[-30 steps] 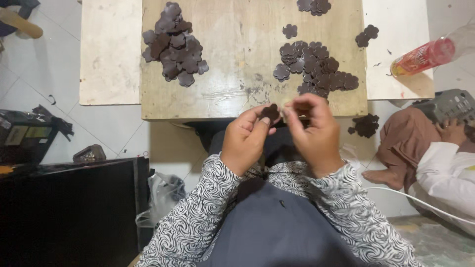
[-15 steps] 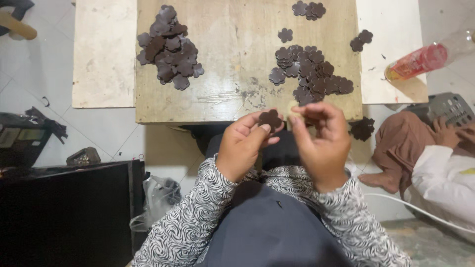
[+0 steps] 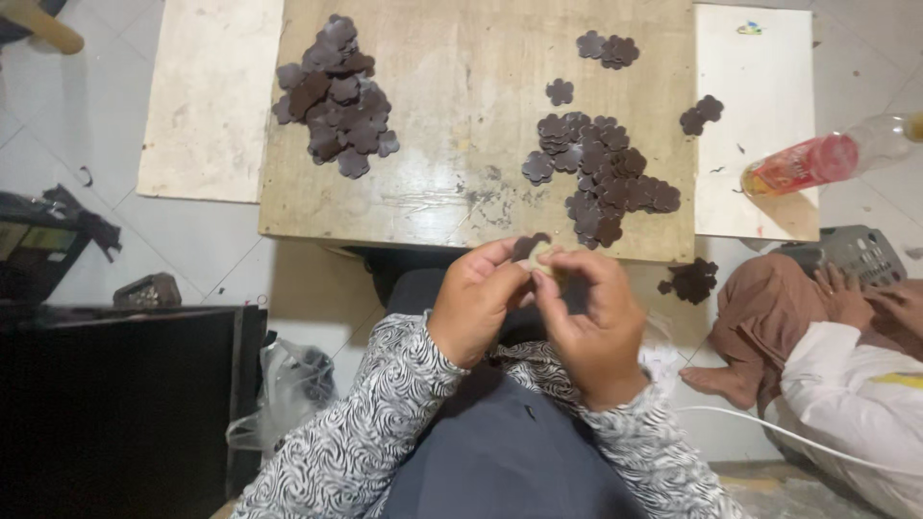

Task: The person sits on the floor and repeatedly rubs small, dark, flower-shaped decorative pieces with a small yellow sponge. They pick up a piece, rub it, and place it back on the wooden board, repeating this process for multiple items.

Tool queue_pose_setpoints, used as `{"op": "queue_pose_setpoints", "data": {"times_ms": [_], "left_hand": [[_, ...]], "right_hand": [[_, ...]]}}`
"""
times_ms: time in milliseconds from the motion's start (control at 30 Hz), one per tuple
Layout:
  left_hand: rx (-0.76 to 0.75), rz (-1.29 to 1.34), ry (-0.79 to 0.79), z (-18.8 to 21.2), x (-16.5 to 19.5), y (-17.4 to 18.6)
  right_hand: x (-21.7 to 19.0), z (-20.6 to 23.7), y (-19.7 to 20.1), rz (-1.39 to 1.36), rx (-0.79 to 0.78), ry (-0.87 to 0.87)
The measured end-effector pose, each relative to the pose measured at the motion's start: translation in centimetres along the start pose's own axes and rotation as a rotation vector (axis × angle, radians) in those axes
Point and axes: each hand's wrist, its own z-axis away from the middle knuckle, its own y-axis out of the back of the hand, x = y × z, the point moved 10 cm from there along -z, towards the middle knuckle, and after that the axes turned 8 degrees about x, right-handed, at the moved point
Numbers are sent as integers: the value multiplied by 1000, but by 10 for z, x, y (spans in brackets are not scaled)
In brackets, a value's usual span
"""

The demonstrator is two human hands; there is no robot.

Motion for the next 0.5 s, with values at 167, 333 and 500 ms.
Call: {"op": "queue_pose_setpoints", "data": {"times_ms": [167, 333, 500], "left_hand": [[110, -32, 70, 5, -2, 11], [78, 31, 8, 2, 2, 5], [91, 76, 86, 2, -8, 11]], "right_hand": [[16, -5, 9, -101, 98, -163], [1, 1, 10, -112, 79, -76], [13, 2, -2, 48, 16, -89]]}}
